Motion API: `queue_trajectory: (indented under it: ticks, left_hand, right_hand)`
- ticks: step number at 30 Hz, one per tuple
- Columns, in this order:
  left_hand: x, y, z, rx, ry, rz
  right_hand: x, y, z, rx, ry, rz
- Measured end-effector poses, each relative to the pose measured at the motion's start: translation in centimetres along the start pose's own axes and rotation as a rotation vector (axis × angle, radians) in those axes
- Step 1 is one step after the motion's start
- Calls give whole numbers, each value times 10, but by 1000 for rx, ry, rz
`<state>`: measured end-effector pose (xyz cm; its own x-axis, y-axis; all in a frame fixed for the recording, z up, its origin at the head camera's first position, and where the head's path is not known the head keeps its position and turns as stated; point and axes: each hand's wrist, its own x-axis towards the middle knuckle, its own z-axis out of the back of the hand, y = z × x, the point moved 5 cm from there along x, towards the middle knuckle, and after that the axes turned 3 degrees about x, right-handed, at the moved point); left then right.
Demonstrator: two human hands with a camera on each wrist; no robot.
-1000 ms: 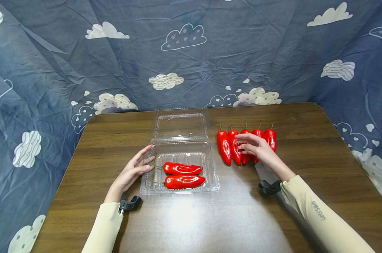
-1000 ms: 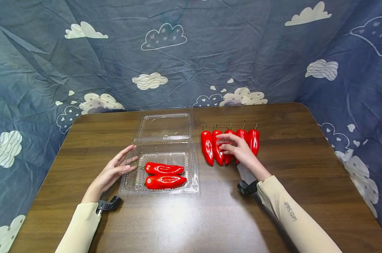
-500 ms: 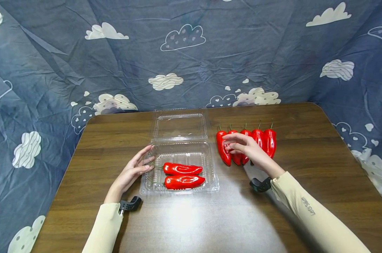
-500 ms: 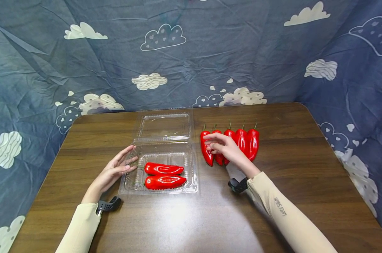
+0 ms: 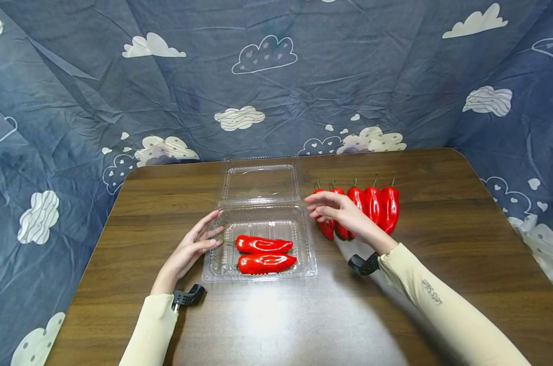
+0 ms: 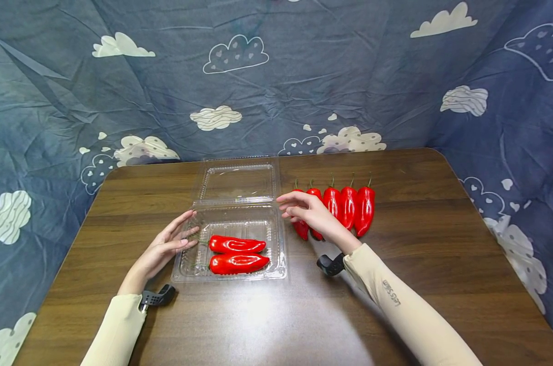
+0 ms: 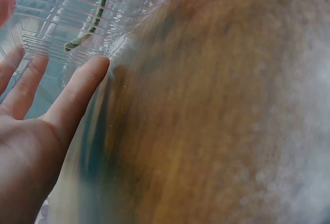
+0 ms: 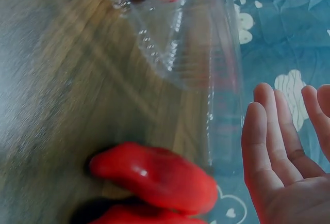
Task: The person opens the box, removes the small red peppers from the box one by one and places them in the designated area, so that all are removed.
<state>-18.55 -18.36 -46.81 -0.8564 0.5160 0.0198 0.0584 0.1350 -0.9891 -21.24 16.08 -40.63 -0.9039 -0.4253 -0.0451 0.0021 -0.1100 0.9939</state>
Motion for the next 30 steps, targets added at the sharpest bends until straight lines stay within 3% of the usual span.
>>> queue_trajectory:
  ticks: [11, 30]
  left_hand:
    - [-1, 1, 0, -2, -8, 7]
    - [0, 2, 1, 3, -5, 3]
  right_hand:
    - [10, 9, -22, 15, 77, 14]
    - [22, 7, -65, 8, 250, -45]
